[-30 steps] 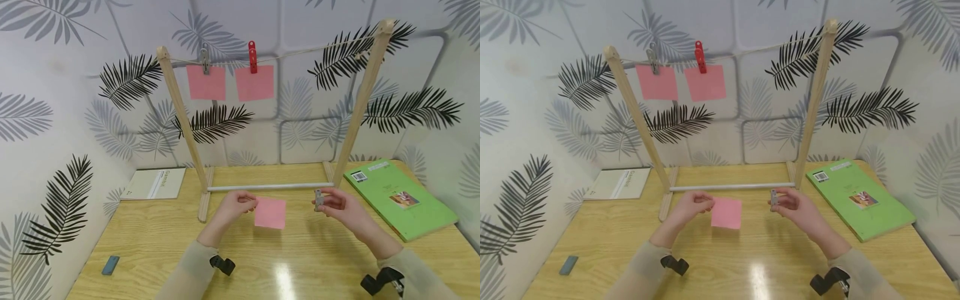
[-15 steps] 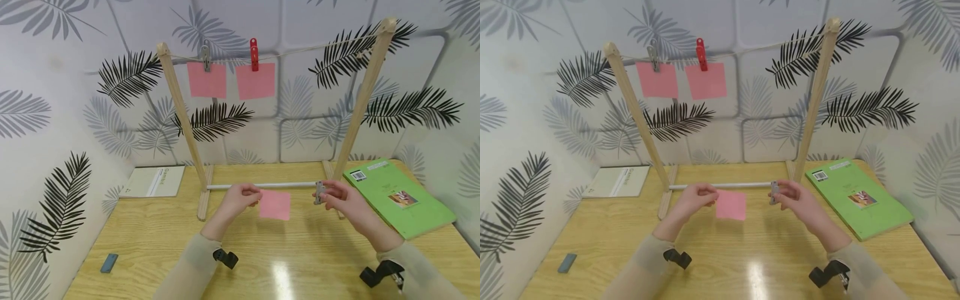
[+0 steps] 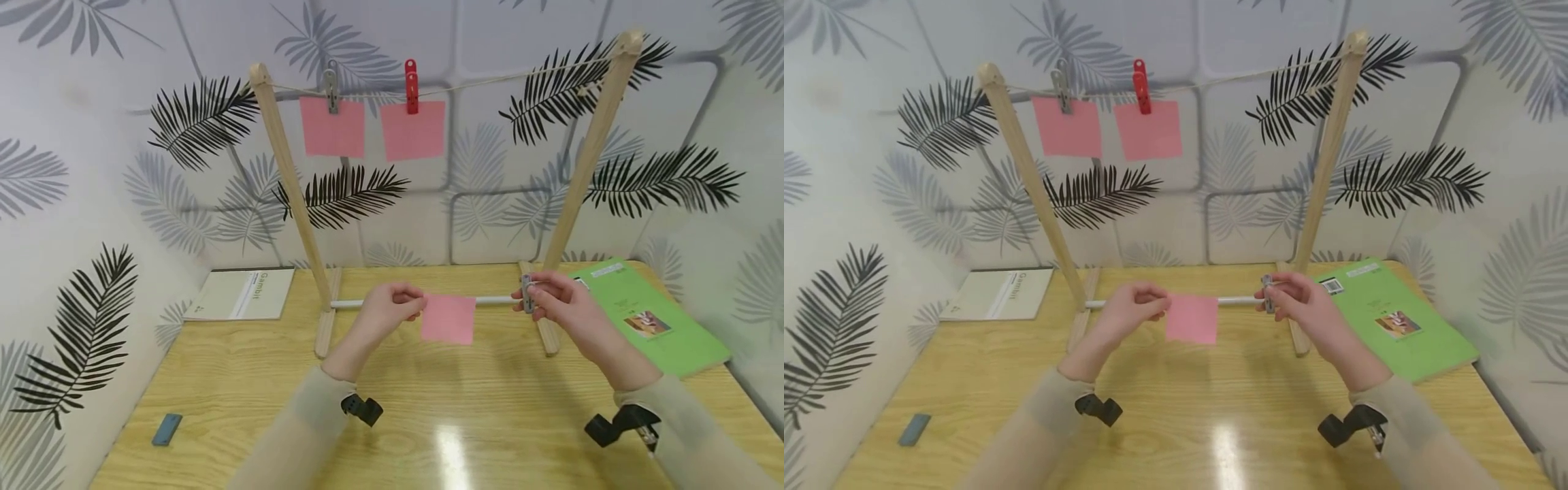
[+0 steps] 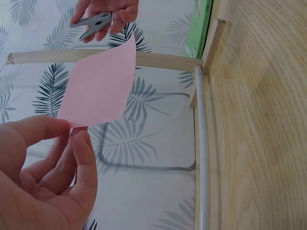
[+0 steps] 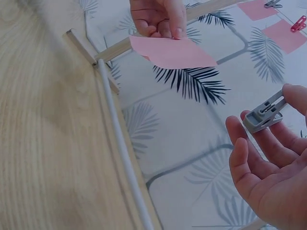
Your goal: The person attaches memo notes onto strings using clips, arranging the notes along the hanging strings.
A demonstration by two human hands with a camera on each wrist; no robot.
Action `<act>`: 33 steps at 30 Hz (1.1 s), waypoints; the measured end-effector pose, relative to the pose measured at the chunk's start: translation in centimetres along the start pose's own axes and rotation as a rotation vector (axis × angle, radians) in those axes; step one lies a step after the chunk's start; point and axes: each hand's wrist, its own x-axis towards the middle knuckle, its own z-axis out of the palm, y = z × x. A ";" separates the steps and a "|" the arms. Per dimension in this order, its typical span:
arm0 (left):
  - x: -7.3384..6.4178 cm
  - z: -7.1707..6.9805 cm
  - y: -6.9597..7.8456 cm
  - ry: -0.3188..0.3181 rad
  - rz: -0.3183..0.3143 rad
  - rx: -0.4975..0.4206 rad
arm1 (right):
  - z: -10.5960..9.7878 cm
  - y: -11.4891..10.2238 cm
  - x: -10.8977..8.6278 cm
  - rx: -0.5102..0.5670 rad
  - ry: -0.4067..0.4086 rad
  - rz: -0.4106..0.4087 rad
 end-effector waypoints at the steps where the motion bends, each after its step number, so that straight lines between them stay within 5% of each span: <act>1: 0.0 -0.1 0.2 0.005 0.008 0.005 | -0.1 -0.2 0.1 0.007 0.004 -0.004; 19: 0.6 -0.9 3.8 0.062 0.124 0.004 | -1.8 -6.1 2.6 0.109 0.050 -0.161; 33: 1.8 -0.7 8.2 0.040 0.159 0.000 | -2.6 -10.4 3.8 -0.052 0.206 -0.141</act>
